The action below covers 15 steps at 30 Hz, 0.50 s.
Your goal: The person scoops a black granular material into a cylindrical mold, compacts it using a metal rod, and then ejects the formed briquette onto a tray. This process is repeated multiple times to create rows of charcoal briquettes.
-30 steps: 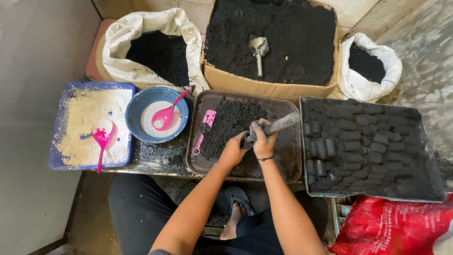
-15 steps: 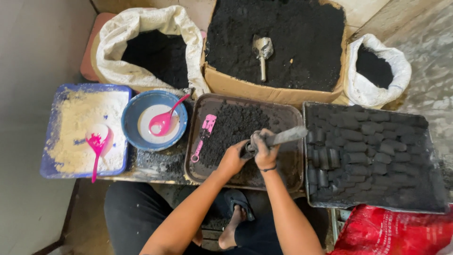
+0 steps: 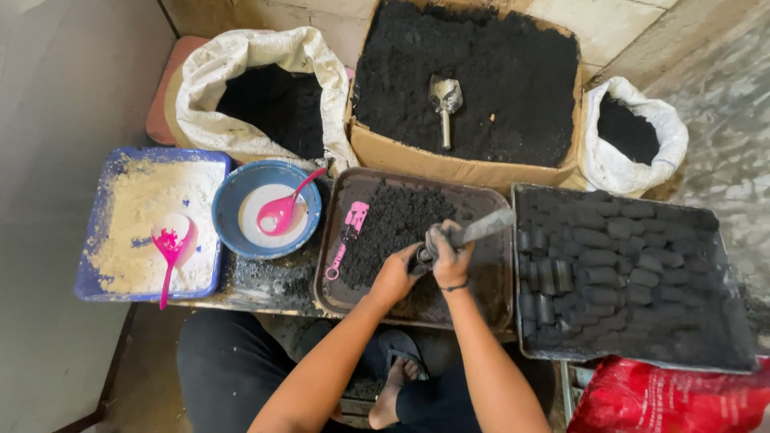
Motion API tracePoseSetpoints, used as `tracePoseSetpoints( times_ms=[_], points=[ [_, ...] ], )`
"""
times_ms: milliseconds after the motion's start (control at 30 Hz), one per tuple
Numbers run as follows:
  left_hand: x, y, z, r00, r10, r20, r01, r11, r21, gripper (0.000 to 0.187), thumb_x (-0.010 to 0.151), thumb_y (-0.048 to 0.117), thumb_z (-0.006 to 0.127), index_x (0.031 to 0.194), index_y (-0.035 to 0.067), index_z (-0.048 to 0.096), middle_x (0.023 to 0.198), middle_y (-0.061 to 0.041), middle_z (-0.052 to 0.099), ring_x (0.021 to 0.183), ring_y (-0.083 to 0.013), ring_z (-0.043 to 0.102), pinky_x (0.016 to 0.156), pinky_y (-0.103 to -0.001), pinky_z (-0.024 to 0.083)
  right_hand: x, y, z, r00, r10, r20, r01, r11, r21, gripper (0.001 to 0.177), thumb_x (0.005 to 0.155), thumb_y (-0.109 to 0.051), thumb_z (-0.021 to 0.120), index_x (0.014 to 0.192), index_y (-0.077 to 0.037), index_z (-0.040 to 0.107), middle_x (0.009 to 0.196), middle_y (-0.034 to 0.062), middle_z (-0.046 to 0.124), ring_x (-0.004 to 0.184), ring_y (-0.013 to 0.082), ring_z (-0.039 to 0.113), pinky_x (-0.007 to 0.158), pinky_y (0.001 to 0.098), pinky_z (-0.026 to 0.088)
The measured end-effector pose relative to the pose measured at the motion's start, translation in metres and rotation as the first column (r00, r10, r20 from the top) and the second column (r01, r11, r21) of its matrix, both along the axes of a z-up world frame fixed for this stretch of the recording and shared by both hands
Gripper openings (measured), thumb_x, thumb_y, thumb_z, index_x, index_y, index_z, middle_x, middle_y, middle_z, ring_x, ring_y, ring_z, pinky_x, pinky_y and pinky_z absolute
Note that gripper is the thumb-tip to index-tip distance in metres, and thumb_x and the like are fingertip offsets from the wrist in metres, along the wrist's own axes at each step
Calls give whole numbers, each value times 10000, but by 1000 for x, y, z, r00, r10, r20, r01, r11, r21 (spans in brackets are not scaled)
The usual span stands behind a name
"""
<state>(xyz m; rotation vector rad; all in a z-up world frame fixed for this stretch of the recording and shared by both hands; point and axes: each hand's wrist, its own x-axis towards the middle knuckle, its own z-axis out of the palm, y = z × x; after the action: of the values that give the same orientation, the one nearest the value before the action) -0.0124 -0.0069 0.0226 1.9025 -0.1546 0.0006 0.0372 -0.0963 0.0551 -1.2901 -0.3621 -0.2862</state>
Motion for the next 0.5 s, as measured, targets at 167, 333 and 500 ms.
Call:
tracePoseSetpoints(
  times_ms=[167, 333, 500],
  points=[
    [1, 0, -24, 998, 16, 54, -16, 1000, 2, 437, 726, 14, 624, 1143, -48, 508, 1061, -259, 575, 1034, -395, 526, 899, -455, 438, -3, 0, 8, 997, -55, -50, 59, 996, 69, 319, 774, 57, 490, 541, -78, 319, 326, 33, 225, 259, 94, 283, 320, 190, 231],
    [-1, -4, -35, 998, 25, 51, -24, 1000, -17, 426, 750, 30, 614, 1154, -46, 502, 1052, -253, 584, 1036, -391, 530, 902, -459, 436, -12, -10, 38, 999, -4, -49, 7, 999, 46, 354, 794, 46, 491, 511, -84, 324, 327, 20, 239, 264, 83, 286, 315, 180, 228],
    [-3, -6, -35, 998, 48, 44, -48, 999, 9, 455, 741, 98, 653, 1158, -6, 503, 1056, -218, 594, 1037, -358, 539, 893, -428, 449, -25, -14, 34, 993, -95, 70, 90, 994, 66, 366, 795, 21, 476, 494, -96, 303, 334, 34, 236, 269, 128, 279, 338, 208, 273]
  ],
)
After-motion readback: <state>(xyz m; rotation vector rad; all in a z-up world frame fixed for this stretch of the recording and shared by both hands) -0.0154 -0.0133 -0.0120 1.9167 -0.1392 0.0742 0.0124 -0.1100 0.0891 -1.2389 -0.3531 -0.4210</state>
